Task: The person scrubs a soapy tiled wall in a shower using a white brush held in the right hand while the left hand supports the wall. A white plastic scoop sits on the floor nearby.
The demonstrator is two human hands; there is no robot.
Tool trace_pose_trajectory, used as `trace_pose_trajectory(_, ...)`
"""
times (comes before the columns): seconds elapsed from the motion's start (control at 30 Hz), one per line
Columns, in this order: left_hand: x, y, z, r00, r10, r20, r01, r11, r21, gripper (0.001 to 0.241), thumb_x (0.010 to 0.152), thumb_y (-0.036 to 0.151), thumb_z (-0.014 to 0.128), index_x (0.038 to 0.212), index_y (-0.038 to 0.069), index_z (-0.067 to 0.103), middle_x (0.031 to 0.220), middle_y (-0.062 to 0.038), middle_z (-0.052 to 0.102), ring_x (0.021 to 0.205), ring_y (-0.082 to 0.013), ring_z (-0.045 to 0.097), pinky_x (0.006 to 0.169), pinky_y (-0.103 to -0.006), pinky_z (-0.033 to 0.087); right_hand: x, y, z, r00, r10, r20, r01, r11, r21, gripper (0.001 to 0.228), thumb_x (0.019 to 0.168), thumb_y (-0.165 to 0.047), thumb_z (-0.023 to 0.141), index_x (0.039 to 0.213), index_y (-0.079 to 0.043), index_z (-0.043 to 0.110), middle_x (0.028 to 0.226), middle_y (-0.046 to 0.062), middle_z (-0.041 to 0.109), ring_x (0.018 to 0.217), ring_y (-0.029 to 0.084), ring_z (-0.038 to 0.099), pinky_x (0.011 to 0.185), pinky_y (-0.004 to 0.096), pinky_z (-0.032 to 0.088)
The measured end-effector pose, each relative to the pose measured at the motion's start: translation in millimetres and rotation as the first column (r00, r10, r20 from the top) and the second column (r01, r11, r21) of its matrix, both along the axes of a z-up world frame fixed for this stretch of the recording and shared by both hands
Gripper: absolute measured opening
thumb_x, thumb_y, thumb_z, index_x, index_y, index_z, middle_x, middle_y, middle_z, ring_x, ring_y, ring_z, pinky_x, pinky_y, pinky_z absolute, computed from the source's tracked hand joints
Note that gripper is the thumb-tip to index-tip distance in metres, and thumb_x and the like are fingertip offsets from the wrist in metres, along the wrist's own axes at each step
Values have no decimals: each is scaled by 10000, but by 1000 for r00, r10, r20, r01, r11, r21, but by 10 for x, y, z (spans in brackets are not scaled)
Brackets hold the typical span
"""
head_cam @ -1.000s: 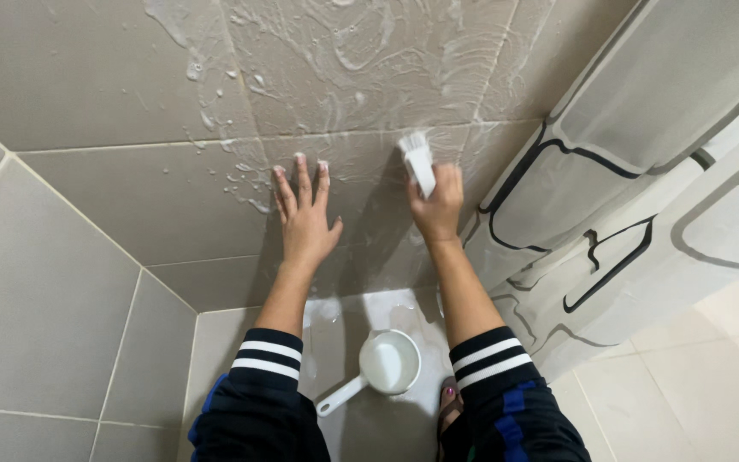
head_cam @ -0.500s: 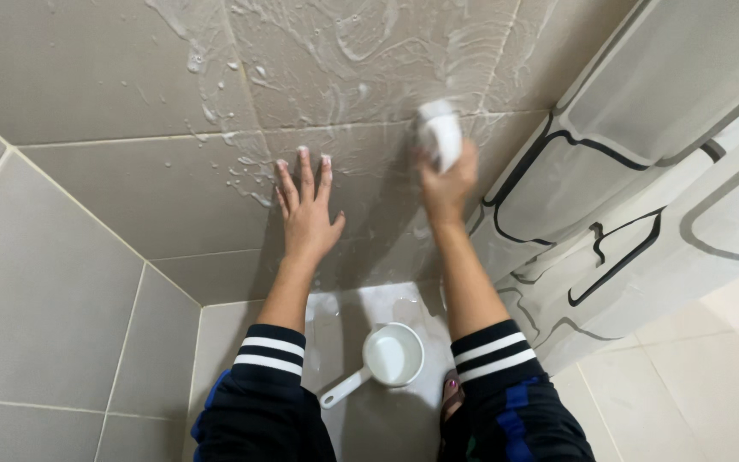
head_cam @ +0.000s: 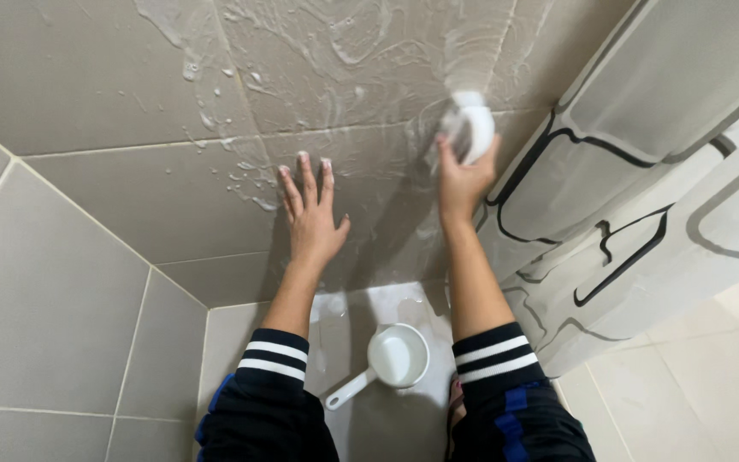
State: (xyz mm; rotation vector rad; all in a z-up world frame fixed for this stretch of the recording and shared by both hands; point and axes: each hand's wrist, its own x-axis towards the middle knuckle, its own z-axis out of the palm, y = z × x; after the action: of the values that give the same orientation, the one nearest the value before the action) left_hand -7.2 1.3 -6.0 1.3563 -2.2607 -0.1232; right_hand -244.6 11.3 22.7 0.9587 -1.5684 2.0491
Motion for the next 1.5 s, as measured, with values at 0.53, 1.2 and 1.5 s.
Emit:
trace_pose_trajectory(0.53,-88,5,-189,988,-96,120,97,995,2,965,824,162,742,1623,215,204,1697,-126,-48,1485,-500,-130,1167,-665,79,216,50,-509,941,80,327,-21,983,-180,605,757,-141,933,1246,-50,587,1201,187,660,1163,303,624,1040,471,436)
trace_pose_trajectory(1.2,-92,-45,-358,973,-117,200,129,990,-49,973,800,174,751,1618,252,230,1703,-78,20,1485,-493,-118,1165,-678,76,609,-30,-1217,827,34,562,37,993,-114,628,709,-95,961,1222,-11,608,1166,204,654,1127,282,627,1025,436,455)
trace_pose_trajectory(1.5,-93,-61,-373,969,-111,221,133,987,-88,981,774,214,764,1611,249,253,1701,-85,44,1482,-518,-76,1152,-707,101,295,94,-1284,671,-83,737,115,993,7,710,684,-250,1002,1244,-83,597,1073,84,596,944,193,584,884,337,507)
